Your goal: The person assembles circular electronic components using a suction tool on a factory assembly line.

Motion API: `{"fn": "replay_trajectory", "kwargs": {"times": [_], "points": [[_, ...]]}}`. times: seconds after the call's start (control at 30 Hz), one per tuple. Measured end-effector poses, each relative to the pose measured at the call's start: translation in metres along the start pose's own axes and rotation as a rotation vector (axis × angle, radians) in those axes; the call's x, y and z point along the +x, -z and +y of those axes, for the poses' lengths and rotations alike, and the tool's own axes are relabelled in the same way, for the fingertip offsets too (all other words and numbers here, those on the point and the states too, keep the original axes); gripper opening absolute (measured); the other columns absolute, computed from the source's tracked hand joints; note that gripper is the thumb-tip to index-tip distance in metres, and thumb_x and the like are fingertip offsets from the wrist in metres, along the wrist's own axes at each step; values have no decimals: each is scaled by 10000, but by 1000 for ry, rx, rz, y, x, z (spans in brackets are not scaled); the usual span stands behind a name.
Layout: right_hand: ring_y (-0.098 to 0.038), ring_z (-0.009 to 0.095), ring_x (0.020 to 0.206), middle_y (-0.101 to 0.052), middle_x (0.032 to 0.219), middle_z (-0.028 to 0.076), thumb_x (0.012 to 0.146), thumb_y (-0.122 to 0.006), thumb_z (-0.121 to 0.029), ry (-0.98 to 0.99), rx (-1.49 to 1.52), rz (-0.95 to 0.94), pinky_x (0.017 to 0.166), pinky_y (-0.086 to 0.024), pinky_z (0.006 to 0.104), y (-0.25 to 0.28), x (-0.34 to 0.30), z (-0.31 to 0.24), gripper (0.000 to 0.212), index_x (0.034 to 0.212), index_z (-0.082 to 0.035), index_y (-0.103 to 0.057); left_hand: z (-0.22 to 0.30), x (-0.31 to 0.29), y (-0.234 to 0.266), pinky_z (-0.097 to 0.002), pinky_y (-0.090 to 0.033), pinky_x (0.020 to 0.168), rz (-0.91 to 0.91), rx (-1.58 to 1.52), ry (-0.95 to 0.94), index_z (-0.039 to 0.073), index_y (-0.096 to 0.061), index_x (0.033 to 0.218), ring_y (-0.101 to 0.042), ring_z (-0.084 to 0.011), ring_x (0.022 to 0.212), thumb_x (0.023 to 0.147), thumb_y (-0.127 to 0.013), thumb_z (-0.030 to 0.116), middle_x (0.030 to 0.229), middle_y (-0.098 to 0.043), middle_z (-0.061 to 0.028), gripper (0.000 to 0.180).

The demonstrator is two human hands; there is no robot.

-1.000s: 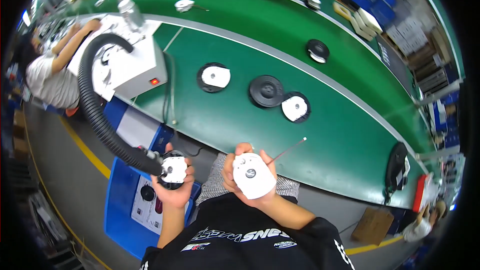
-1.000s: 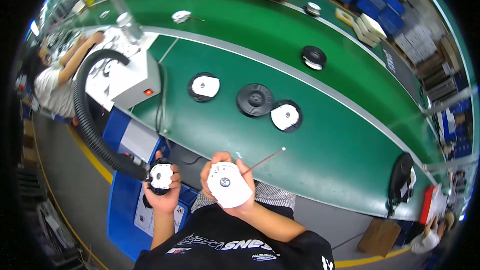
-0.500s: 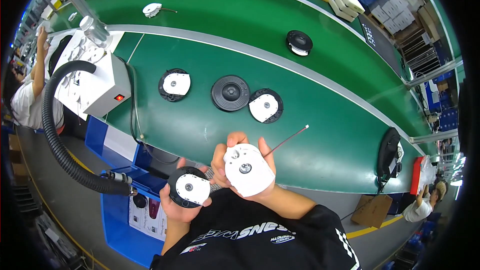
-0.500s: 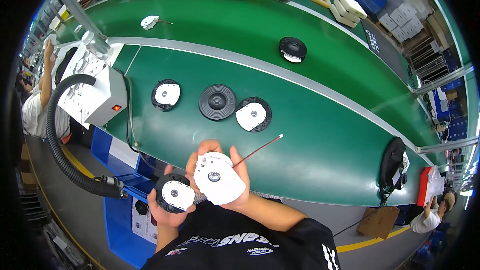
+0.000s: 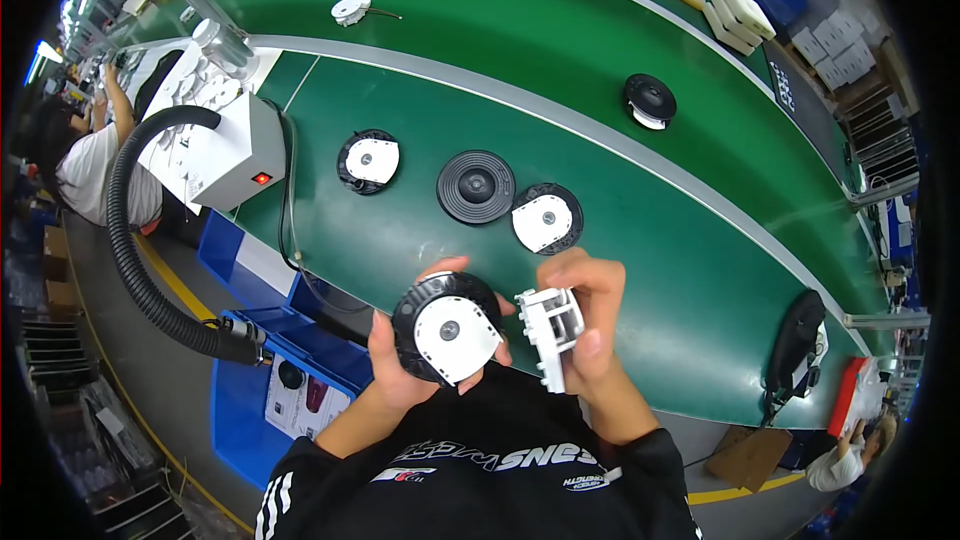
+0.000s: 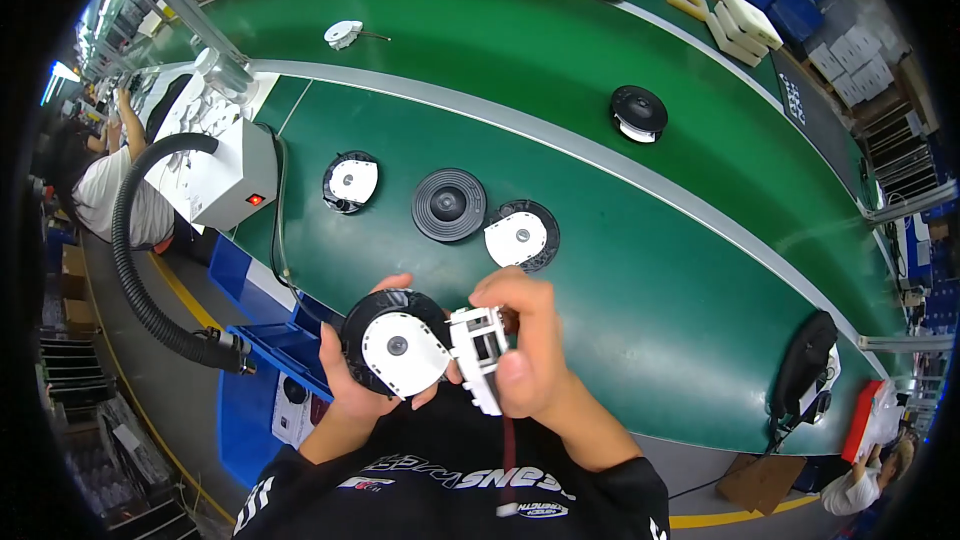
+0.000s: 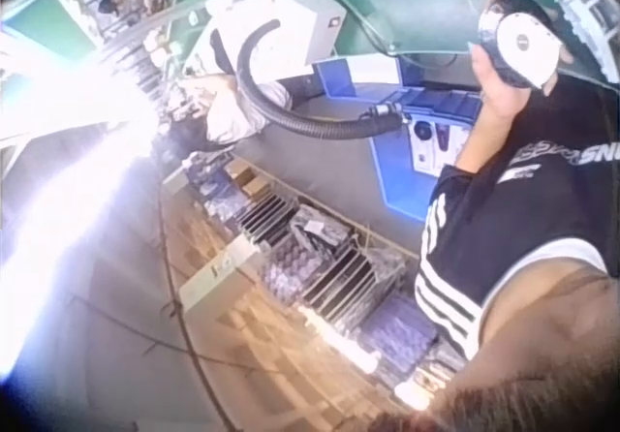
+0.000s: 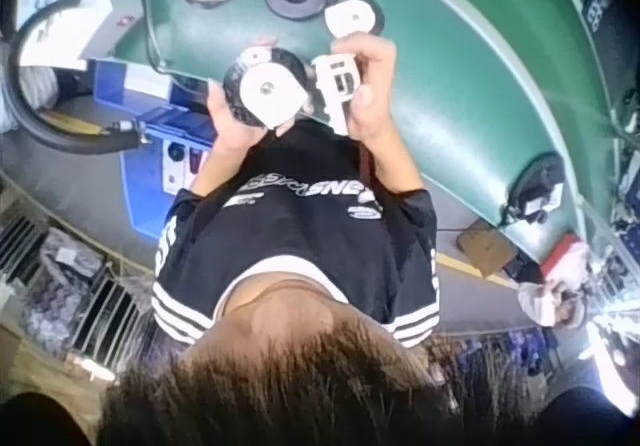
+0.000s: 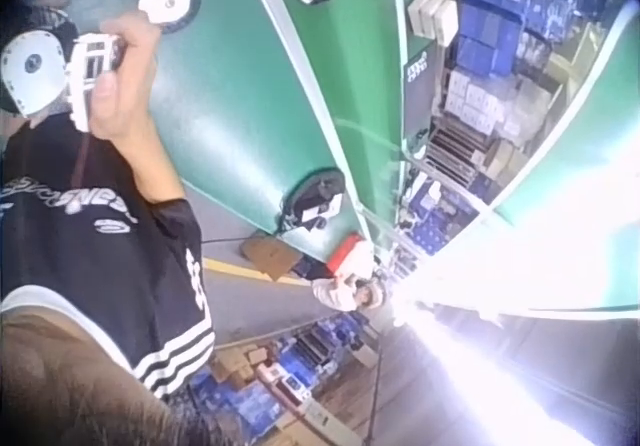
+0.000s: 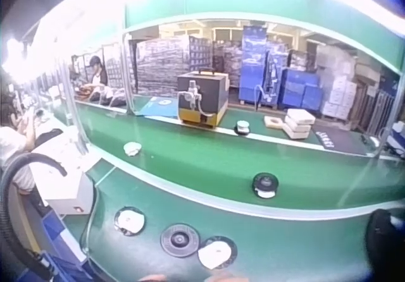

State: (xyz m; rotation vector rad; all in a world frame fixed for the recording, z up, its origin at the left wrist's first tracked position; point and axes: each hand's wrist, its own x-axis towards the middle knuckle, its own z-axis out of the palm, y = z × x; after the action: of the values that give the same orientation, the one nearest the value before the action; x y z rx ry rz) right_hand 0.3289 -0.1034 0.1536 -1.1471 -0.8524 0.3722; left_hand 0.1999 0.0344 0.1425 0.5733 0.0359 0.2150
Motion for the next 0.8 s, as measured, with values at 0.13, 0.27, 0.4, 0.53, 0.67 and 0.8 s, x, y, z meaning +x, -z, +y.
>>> {"fn": "replay_trajectory", "kwargs": {"times": [0.13,0.27,0.4,0.53,0.67,0.8], "points": [[-535,252,635,-556,880,95,856,-582,-459,415,-634,-62,509,-434,335,7,15,-16,427,1085,-99,-586,-11,7,-15,-308,-500,553,87,275,-3,49,-255,1480,-648,-295,919,880,-288,790,1219,-548,-211,954],[-478,208,663,-526,898,41,741,-638,-470,411,-1015,-156,507,-417,311,-2,11,-36,449,1126,-246,-589,-20,9,-33,-362,-450,965,244,454,-29,12,-348,1422,-578,-216,1069,866,-253,802,1164,-583,-128,971],[-451,207,605,-551,885,82,811,-573,-496,494,-1142,-149,460,-365,302,-10,8,-38,391,1050,-188,-594,-19,5,-39,-357,-469,927,215,534,-99,30,-348,1424,-569,-221,1068,863,-260,807,1205,-552,-127,963],[-446,208,598,-548,870,82,814,-562,-489,526,-1147,-170,459,-366,302,-6,2,-38,380,1035,-182,-595,-23,3,-40,-359,-434,947,137,512,-87,22,-292,1447,-543,-217,1094,893,-253,765,1210,-526,-131,927],[-452,212,599,-556,871,95,818,-549,-497,542,-1100,-129,457,-361,305,-4,-2,-33,398,1035,-166,-594,-24,0,-42,-355,-396,959,84,611,-94,-4,-240,1461,-512,-211,1090,935,-239,700,1213,-487,-135,879],[-461,218,603,-566,865,105,821,-537,-506,557,-1093,-121,457,-360,307,-2,-8,-31,406,1015,-156,-605,-25,0,-43,-352,-390,956,28,661,-131,-17,-214,1467,-506,-211,1088,954,-261,653,1207,-482,-146,845]]}}
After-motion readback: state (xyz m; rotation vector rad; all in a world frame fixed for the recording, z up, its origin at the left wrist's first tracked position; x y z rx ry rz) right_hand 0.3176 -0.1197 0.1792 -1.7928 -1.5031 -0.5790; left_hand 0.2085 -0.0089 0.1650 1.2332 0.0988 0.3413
